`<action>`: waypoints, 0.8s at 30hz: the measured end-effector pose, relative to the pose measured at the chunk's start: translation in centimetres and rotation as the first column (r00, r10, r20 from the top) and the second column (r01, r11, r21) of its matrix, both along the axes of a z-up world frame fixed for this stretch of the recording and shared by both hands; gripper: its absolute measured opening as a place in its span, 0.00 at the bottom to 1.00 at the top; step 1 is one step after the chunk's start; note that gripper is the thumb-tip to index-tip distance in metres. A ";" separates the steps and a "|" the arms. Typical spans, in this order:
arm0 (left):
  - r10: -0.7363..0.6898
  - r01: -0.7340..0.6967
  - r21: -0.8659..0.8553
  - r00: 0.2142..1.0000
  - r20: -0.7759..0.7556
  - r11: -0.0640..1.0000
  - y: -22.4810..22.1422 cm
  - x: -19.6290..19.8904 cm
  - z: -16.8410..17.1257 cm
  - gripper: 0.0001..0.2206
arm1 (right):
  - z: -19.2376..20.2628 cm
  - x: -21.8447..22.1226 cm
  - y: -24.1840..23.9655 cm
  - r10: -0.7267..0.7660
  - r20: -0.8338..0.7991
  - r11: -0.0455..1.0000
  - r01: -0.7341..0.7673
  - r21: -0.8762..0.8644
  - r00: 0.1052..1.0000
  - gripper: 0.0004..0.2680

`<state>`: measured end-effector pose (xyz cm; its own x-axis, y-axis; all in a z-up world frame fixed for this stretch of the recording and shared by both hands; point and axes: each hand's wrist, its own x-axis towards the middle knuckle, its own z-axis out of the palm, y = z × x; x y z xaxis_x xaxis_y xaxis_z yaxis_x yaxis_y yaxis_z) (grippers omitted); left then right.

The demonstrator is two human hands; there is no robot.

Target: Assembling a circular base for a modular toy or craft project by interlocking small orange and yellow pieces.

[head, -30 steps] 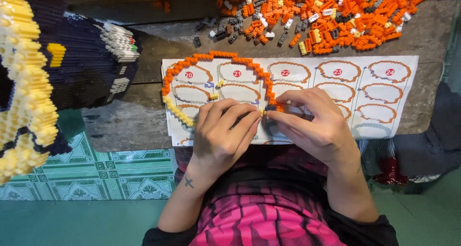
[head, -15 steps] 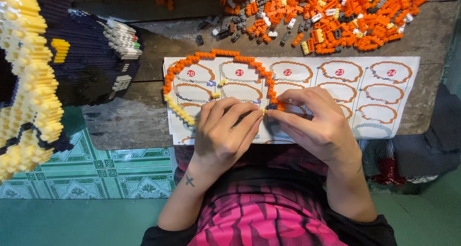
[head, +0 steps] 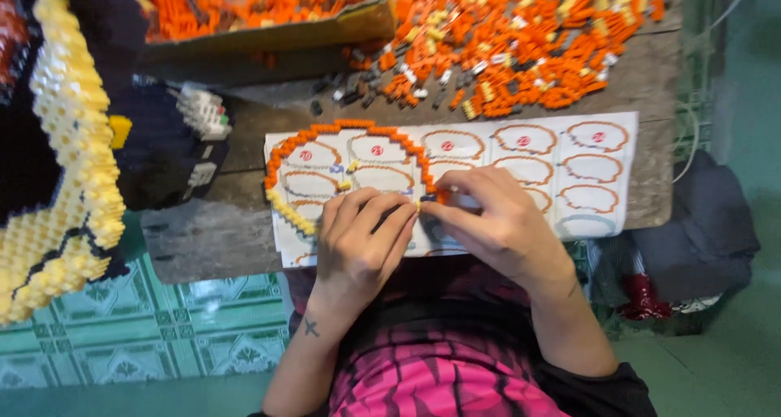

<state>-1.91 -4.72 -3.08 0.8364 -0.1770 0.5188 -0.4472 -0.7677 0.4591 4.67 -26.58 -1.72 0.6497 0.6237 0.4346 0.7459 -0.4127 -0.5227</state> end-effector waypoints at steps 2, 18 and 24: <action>0.003 -0.003 0.013 1.000 -0.028 1.000 0.0 -0.1 0.4 0.03 | 0.0 0.0 -0.1 0.003 0.052 0.999 -0.001 -0.036 0.999 0.02; -0.109 0.141 0.215 0.982 -0.153 0.966 -5.2 8.5 3.6 0.04 | -3.3 -0.8 -1.6 -0.022 -0.006 0.996 0.022 -0.090 1.000 0.04; -0.131 0.112 0.287 0.990 0.049 0.951 -11.7 15.7 -2.6 0.04 | -2.4 -0.1 -1.9 0.021 -0.051 0.997 -0.025 -0.069 0.998 0.08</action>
<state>13.83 -16.38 -5.70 0.7645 -0.4229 0.4865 -0.5675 -0.7996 0.1967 4.53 -28.53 -4.10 0.6548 0.6663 0.3569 0.7291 -0.4322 -0.5308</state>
